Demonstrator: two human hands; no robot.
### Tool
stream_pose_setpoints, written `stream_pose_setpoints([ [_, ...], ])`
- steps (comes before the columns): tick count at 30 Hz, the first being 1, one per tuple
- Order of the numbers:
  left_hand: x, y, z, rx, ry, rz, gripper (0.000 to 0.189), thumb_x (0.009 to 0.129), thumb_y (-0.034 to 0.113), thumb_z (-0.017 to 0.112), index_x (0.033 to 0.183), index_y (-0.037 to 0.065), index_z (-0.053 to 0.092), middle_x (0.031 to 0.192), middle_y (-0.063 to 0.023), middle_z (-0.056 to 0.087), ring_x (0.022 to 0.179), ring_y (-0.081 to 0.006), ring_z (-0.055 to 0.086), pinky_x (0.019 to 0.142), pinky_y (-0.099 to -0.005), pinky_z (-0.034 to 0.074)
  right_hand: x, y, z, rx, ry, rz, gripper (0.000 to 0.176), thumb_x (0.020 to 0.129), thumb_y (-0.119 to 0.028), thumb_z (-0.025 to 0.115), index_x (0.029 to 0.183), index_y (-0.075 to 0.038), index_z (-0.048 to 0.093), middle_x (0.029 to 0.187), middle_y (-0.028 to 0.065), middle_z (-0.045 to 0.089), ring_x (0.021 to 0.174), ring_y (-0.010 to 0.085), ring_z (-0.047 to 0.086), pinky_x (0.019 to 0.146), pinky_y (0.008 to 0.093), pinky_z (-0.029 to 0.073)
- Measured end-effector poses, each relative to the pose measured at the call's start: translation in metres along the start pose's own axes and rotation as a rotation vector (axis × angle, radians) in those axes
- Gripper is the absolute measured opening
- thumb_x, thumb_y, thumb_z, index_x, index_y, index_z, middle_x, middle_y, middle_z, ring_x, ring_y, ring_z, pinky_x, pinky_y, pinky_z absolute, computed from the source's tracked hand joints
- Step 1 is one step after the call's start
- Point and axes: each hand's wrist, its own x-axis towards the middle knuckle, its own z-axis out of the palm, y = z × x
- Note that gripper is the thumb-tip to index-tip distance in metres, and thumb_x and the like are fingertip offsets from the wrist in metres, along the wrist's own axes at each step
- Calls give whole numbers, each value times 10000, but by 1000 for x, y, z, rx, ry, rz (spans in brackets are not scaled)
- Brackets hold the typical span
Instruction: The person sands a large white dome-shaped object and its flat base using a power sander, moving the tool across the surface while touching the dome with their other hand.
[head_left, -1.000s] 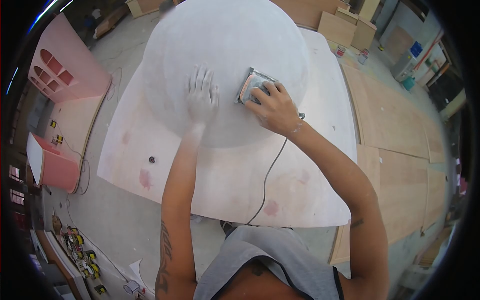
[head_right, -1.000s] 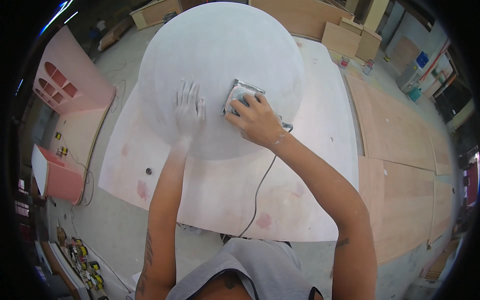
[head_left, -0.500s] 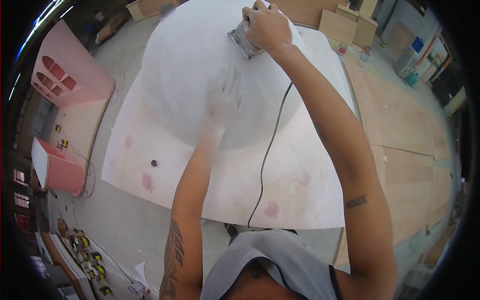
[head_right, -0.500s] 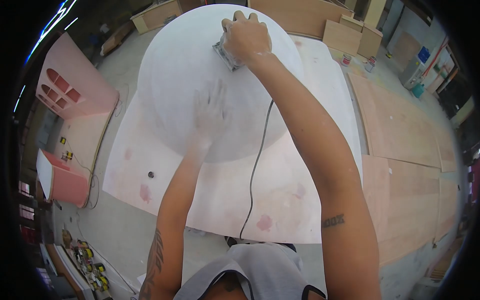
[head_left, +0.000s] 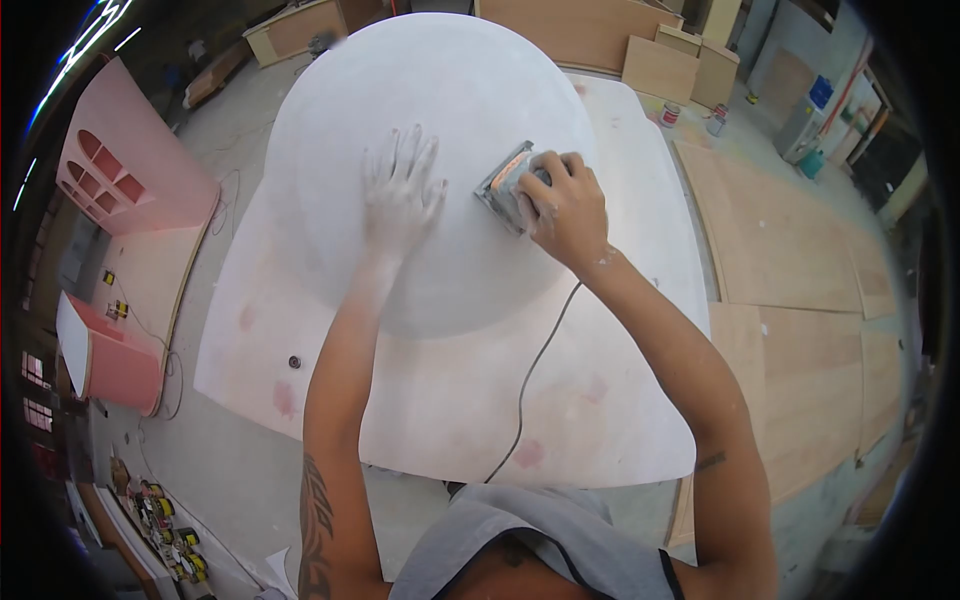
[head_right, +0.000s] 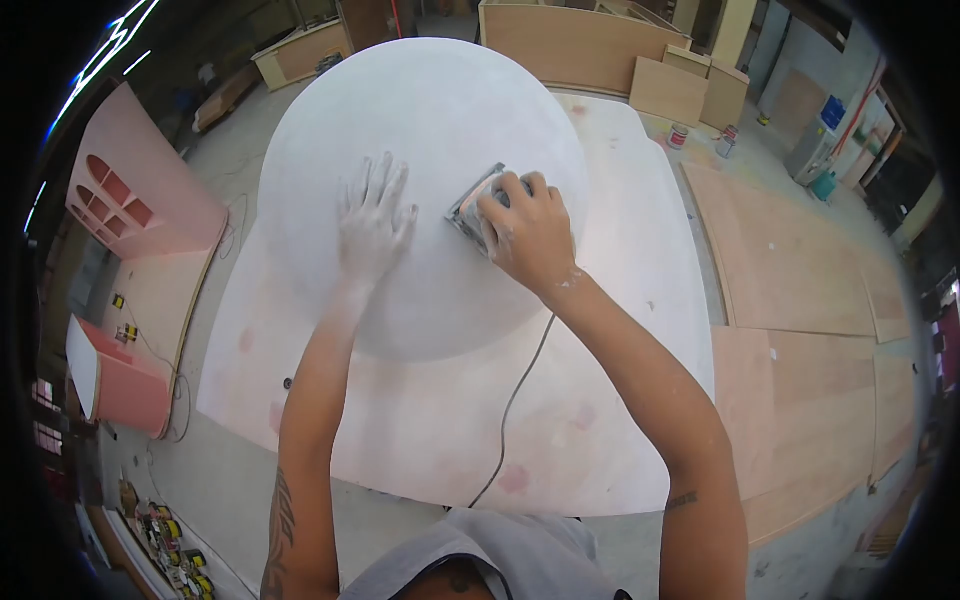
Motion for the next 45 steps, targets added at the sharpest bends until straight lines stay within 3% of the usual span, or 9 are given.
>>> stream_pose_setpoints([
  [6,62,-6,10,52,17,-41,604,1079,391,565,1644,192,497,1734,-52,437,1626,-310,342,1322,-581,213,101,29,15,-43,-34,98,100,901,-172,759,995,-143,777,1108,90,703,1004,340,658,774,458,555],
  [12,88,-16,22,93,51,-102,546,1129,368,479,1641,178,496,1726,-53,450,1612,-275,371,1320,-549,230,197,44,39,-80,-127,149,192,933,-210,707,1083,-150,811,1199,98,724,1101,350,676,869,473,583],
  [14,90,-19,21,66,52,-117,541,1134,356,464,1643,173,493,1724,-56,451,1613,-282,368,1322,-526,237,221,45,38,-60,-212,154,291,936,-224,633,1101,-63,811,1233,213,741,1179,420,701,962,506,602],
  [18,99,-27,27,63,63,-169,536,1133,333,454,1640,165,494,1716,-63,461,1613,-283,367,1325,-506,237,260,52,61,-96,-272,124,294,933,-227,647,1105,-58,816,1257,213,746,1185,417,706,974,502,600],
  [29,94,-17,30,51,184,-484,547,1120,263,450,1615,31,487,1689,-141,480,1594,-341,376,1336,-502,217,248,16,49,-9,-209,59,272,896,-183,680,1098,-63,817,1274,215,726,1191,452,694,991,532,595],
  [38,9,3,18,69,158,-374,586,1114,205,477,1679,74,398,1746,-135,386,1634,-390,284,1344,-554,158,267,23,57,-89,-261,124,273,910,-198,670,1094,-65,822,1285,211,732,1210,425,691,1001,516,589],
  [45,-21,5,14,1,142,-463,590,1115,180,436,1697,101,381,1766,-124,356,1652,-377,252,1347,-550,147,260,-3,49,-79,-241,66,285,914,-208,675,1114,-64,819,1286,209,733,1212,414,688,999,506,589],
])
